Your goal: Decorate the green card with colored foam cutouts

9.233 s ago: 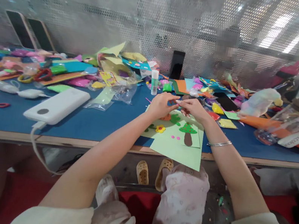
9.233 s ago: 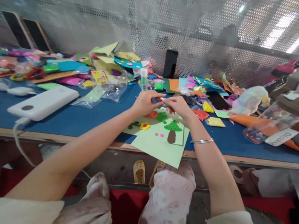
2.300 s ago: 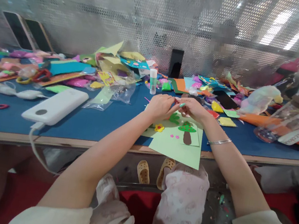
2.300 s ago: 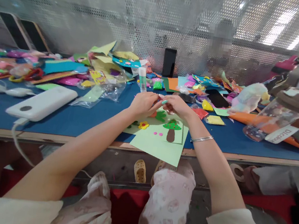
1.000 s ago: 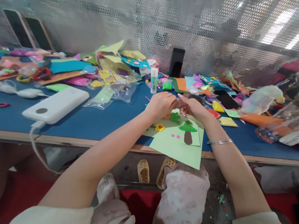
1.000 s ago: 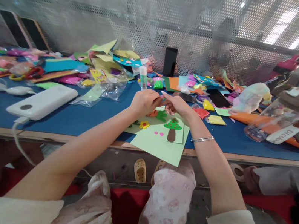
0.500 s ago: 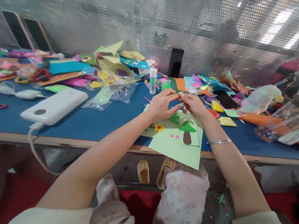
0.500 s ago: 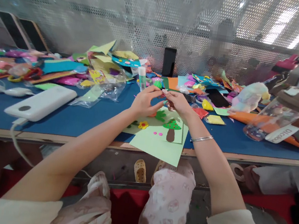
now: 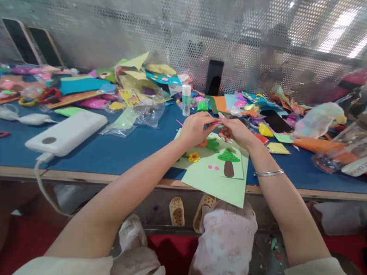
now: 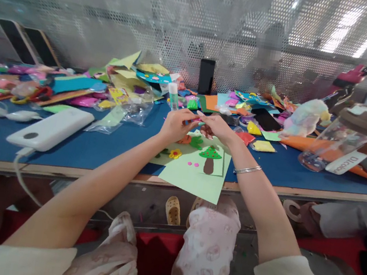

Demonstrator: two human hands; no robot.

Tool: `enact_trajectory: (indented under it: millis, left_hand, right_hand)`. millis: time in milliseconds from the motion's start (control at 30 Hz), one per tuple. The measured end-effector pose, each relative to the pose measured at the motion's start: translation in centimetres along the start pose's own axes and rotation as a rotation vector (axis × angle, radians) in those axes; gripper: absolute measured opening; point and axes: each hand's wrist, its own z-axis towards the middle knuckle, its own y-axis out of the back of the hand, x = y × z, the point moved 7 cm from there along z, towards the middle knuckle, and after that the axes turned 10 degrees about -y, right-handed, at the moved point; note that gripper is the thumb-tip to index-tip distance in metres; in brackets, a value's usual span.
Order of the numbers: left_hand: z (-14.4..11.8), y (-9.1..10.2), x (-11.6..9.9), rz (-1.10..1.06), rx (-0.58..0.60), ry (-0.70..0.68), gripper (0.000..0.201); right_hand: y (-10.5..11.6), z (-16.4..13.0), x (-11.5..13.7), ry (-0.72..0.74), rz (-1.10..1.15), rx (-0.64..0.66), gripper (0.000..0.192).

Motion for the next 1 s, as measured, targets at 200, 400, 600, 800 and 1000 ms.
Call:
enact_trajectory:
  millis: [200,400,600,800,1000]
  left_hand:
    - [-0.2,0.8,-0.3,0.125,-0.071,-0.002,0.033]
    - [-0.2,1.1,-0.7,0.132,-0.085,-0.054,0.035]
    - [0.0,0.7,-1.2,0.059,-0.055,-0.104,0.034]
    - [0.1,1.0,-0.7,-0.06,-0.137,-0.036,0.033]
    - [0.2,1.1,-0.3,-0.136,-0.121,-0.025,0.037]
  right_hand:
    - [-0.6,-0.3,-0.3,-0.095,0.056,0.031,0.057]
    - [-0.8,0.1,-0.6,-0.062,0.071,0.084,0.05]
    - [0.9,0.4,-0.2,0.088,0.115,-0.052,0.038]
    - [1.4,0.3,0.3,0.186,0.126,-0.075,0.042]
    - [0.5,0.5,-0.5,0.043,0.14,0.007,0.033]
